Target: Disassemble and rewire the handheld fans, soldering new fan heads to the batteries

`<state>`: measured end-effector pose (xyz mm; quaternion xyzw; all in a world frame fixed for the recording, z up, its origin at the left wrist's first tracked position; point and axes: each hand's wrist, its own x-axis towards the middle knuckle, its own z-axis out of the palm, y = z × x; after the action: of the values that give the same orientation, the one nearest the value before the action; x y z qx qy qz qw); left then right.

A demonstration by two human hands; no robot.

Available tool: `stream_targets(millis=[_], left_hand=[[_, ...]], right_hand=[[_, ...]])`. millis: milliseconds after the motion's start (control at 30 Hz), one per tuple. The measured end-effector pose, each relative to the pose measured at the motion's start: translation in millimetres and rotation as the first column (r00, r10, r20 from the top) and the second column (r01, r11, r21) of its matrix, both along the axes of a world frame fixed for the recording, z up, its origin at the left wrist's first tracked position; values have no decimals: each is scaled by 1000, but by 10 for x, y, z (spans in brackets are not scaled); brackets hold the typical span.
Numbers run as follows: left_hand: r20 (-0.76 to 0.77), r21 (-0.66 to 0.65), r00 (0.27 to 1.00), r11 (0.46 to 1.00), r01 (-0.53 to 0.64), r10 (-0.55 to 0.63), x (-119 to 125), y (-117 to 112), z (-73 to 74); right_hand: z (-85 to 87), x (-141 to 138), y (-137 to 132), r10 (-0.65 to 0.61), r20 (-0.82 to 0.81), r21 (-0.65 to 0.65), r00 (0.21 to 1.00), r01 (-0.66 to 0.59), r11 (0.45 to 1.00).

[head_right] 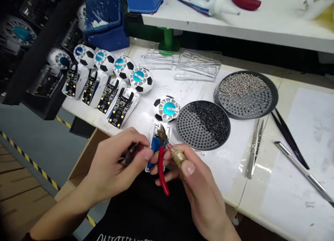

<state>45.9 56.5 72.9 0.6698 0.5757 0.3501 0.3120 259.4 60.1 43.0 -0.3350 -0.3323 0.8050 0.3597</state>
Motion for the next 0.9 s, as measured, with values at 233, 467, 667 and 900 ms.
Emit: stream_targets(millis=[233,467,667,900], left_hand=[[95,-12,995,999,-43,44,32,-109,-24],[128,-41,990,997,-58,63,-37,-4,-123],[389,-216,919,976,20,68,-38,45,-172],[643,-383,753,911,153,144,-54,189,-177]], right_hand=[[-42,-91,-47,35,24,32,999,-35,999],[-118,-72,78,77,-288,-109,955,-112,988],[-99,-18,68,25,-307,-172,951,-81,982],[10,170,226,226,-163,-202,960,-256,945]])
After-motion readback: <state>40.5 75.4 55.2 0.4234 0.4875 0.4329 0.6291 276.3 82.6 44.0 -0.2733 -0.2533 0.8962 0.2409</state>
